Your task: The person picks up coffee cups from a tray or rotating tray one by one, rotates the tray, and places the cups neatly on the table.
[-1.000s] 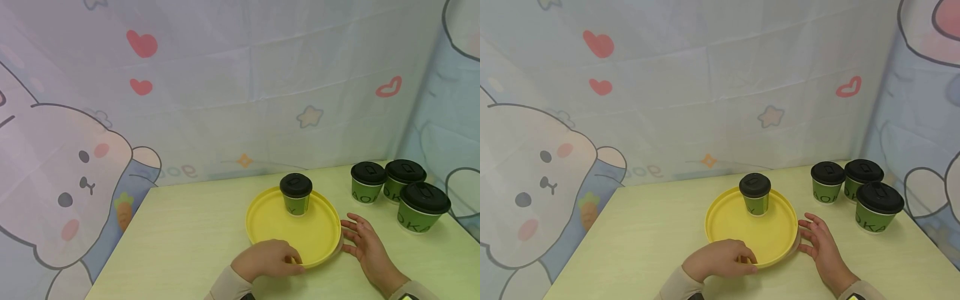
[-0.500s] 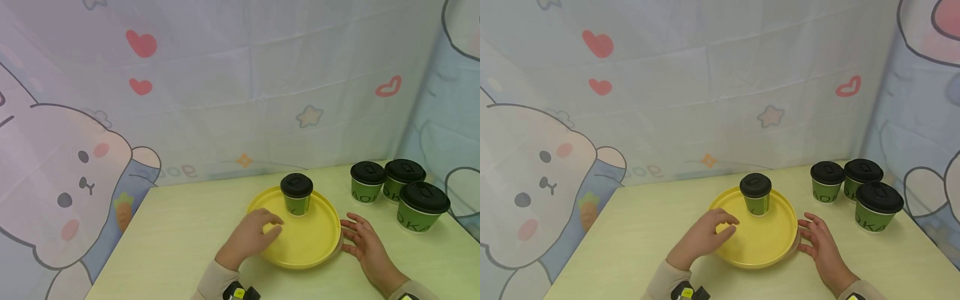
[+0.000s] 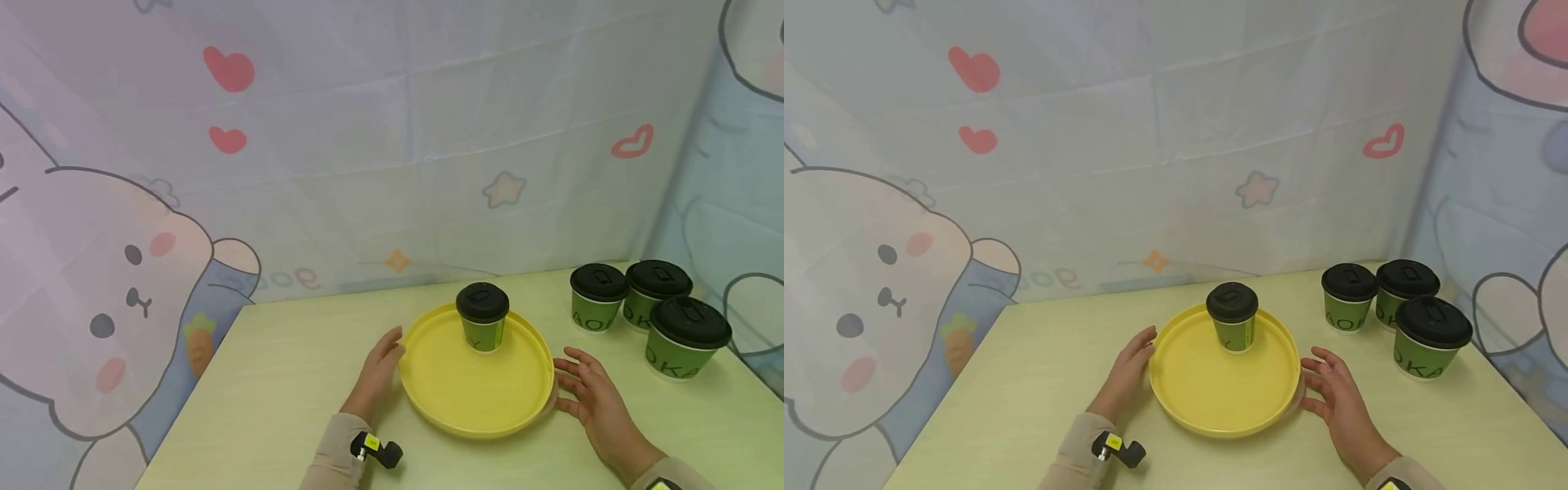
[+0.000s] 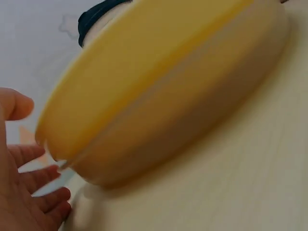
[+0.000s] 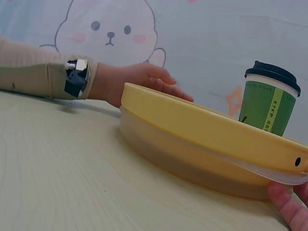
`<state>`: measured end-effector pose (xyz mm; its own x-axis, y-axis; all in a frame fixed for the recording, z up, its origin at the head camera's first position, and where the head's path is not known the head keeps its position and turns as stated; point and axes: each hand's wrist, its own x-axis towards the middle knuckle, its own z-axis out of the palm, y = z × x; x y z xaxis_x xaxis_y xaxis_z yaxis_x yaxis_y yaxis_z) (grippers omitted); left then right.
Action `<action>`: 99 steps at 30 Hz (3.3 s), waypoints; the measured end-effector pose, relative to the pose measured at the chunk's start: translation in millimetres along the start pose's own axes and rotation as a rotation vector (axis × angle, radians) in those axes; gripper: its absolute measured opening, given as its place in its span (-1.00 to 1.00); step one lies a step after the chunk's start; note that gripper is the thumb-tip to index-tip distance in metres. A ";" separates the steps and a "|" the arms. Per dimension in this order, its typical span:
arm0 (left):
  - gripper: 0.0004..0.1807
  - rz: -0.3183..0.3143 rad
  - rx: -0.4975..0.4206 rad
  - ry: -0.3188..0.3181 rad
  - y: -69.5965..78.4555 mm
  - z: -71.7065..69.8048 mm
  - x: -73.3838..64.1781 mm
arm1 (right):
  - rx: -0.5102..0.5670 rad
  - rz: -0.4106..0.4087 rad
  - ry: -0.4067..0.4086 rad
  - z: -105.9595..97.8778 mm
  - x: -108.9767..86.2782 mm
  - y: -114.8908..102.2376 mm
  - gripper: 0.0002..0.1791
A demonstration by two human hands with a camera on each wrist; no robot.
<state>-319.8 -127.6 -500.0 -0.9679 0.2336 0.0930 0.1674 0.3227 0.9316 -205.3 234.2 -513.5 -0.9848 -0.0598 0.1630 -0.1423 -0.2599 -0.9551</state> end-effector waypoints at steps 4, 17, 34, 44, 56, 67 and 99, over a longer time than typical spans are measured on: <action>-0.42 0.019 -0.084 -0.019 -12.1 3.4 2.0 | 0.001 0.002 0.002 1.0 -0.1 -0.3 -0.67; -0.43 -0.030 -0.106 -0.021 -13.3 7.6 -2.2 | -0.351 -0.284 -0.016 2.2 48.2 -34.8 -0.46; -0.43 0.015 -0.072 -0.015 -17.1 10.9 -2.0 | -0.690 0.030 -0.502 32.8 161.5 -75.9 0.19; -0.42 0.024 -0.065 -0.016 -18.0 11.5 -2.1 | -0.749 0.026 -0.438 35.7 159.8 -60.1 0.05; -0.40 0.012 -0.050 -0.019 -21.2 11.4 -0.7 | -0.920 -0.103 -0.263 34.0 135.2 -90.4 0.09; -0.39 0.000 -0.037 -0.030 -20.3 9.2 0.3 | -1.130 -0.177 0.166 15.2 73.1 -127.3 0.15; -0.36 -0.001 -0.048 -0.041 -23.3 9.8 0.7 | -1.524 -0.080 0.536 -33.8 36.0 -93.5 0.16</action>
<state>-322.6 -126.0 -525.1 -0.9594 0.2709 0.0789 0.1567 0.2787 0.9475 -230.8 289.0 -426.7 -0.8438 0.3170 0.4331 0.1680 0.9224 -0.3479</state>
